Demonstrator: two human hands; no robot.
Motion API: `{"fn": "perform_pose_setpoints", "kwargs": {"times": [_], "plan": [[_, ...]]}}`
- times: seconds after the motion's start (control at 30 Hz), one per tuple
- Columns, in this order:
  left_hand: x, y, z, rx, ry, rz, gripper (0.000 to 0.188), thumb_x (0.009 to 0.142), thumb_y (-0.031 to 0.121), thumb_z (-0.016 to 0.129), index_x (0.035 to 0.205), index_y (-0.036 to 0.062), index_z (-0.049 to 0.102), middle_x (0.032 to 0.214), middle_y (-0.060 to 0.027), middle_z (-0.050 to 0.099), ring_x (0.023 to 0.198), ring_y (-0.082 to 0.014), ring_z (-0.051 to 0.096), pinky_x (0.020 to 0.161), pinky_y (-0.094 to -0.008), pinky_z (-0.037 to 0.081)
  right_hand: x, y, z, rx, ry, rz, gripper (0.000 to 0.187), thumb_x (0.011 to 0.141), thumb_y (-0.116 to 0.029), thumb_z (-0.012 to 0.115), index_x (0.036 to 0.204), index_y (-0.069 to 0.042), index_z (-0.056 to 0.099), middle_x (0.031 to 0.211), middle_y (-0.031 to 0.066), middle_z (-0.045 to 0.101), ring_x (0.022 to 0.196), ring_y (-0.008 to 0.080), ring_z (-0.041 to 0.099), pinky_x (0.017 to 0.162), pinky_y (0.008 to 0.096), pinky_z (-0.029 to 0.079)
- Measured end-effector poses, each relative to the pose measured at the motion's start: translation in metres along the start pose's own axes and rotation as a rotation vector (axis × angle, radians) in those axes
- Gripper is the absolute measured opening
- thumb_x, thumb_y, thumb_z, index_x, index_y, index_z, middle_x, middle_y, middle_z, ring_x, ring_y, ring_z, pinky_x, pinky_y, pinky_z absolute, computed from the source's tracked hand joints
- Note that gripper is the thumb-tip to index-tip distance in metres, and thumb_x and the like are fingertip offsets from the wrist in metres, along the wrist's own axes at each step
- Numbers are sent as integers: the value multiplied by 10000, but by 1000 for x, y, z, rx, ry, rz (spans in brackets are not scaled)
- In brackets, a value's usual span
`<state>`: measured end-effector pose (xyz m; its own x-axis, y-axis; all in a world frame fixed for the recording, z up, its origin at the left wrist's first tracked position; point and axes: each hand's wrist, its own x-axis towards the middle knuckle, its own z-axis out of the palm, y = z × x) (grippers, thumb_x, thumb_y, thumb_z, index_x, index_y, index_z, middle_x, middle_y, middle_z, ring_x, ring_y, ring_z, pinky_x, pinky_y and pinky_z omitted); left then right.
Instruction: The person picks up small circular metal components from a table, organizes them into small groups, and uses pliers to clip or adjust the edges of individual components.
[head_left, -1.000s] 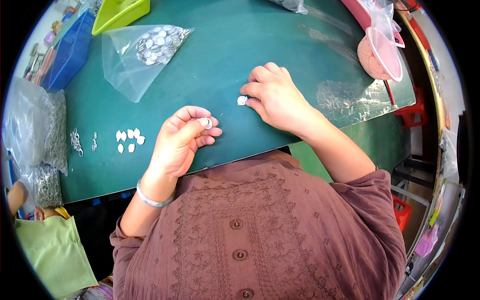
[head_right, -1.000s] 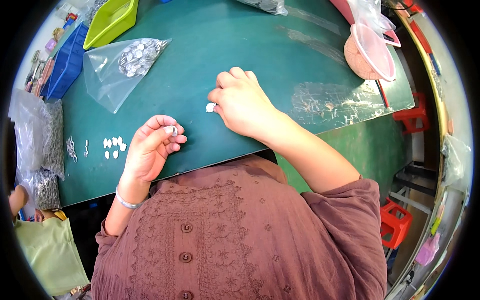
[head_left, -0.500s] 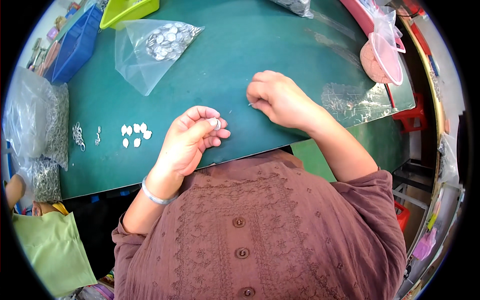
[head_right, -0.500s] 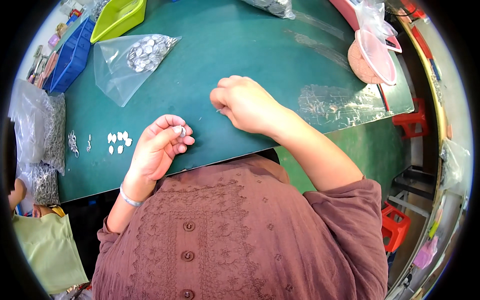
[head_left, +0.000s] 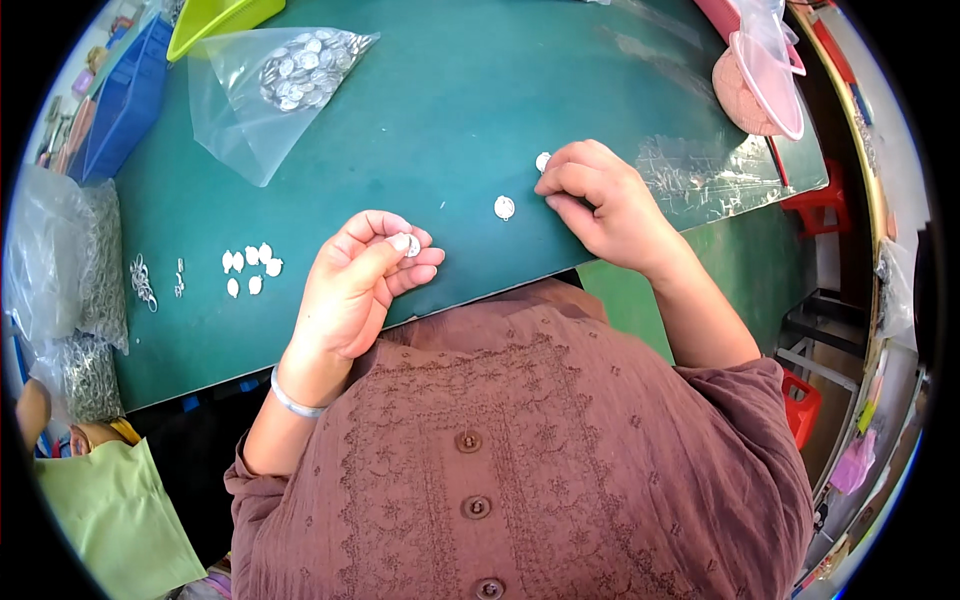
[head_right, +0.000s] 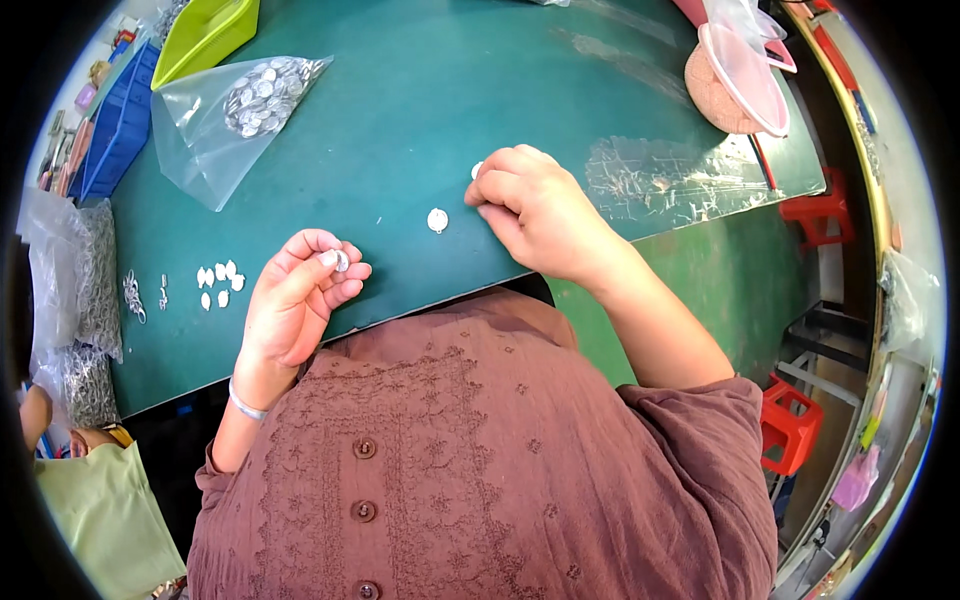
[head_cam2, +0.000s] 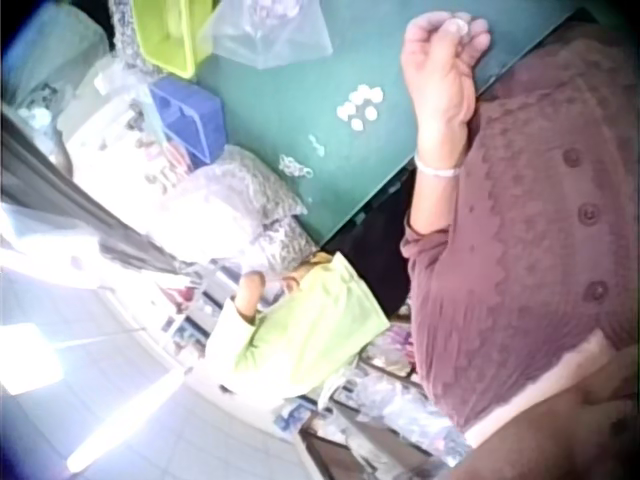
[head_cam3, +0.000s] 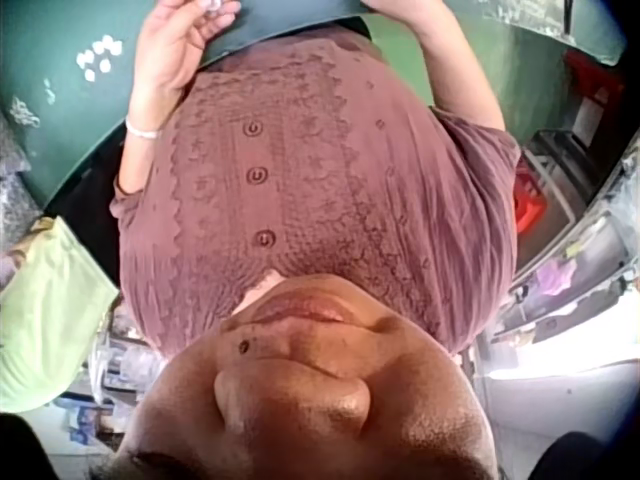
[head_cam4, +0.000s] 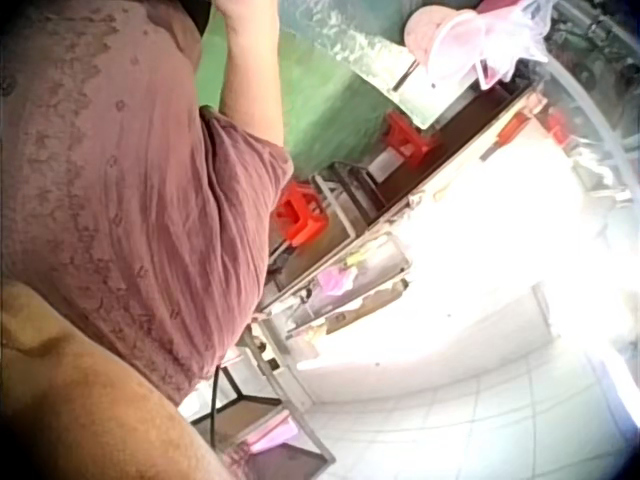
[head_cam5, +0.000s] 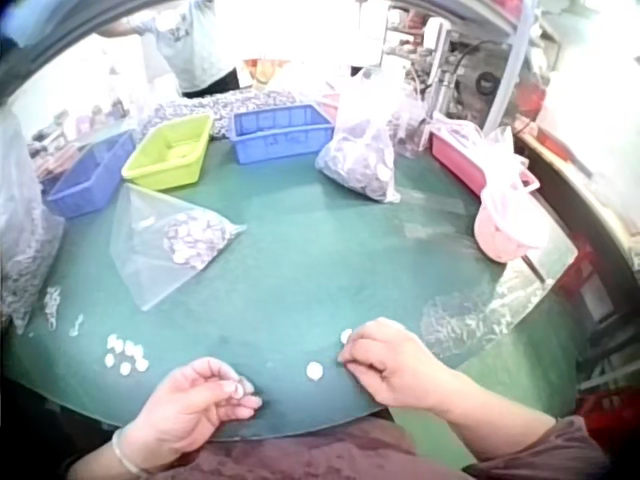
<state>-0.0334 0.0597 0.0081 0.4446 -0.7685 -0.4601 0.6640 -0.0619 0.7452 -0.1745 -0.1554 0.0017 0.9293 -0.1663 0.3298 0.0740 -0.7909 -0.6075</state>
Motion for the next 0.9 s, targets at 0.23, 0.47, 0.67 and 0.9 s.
{"fn": "perform_pose_setpoints", "kwargs": {"times": [0.23, 0.47, 0.67, 0.9], "plan": [[1, -1, -2, 31, -27, -5, 62, 840, 76, 535, 889, 38, 525, 816, -41, 564, 811, -167, 599, 706, -250, 486, -2, -2, 5, -82, -16, 15, 76, 702, -59, 605, 775, -48, 591, 795, 72, 548, 775, 257, 509, 704, 353, 398], [3, -2, -4, -20, -13, 49, 126, 815, 62, 572, 927, 14, 539, 829, -72, 595, 791, -180, 605, 719, -272, 493, 4, -14, 9, -48, 51, 33, 59, 703, -67, 614, 756, -52, 593, 765, 65, 551, 752, 257, 515, 685, 344, 406], [1, 5, 7, -98, -14, 34, 148, 817, 40, 559, 950, -19, 539, 887, -113, 610, 821, -204, 616, 758, -292, 507, 21, -48, 31, 493, -51, 150, 70, 766, -63, 604, 817, -18, 616, 749, 59, 561, 626, 128, 511, 555, 245, 415], [-7, 10, 5, 1, 36, 143, 145, 827, 21, 536, 959, -32, 562, 898, -126, 614, 825, -215, 621, 754, -304, 523, 37, -62, 39, 848, -182, 522, 143, 802, -109, 590, 844, 26, 611, 705, 16, 593, 640, 45, 497, 575, 198, 414]]}}
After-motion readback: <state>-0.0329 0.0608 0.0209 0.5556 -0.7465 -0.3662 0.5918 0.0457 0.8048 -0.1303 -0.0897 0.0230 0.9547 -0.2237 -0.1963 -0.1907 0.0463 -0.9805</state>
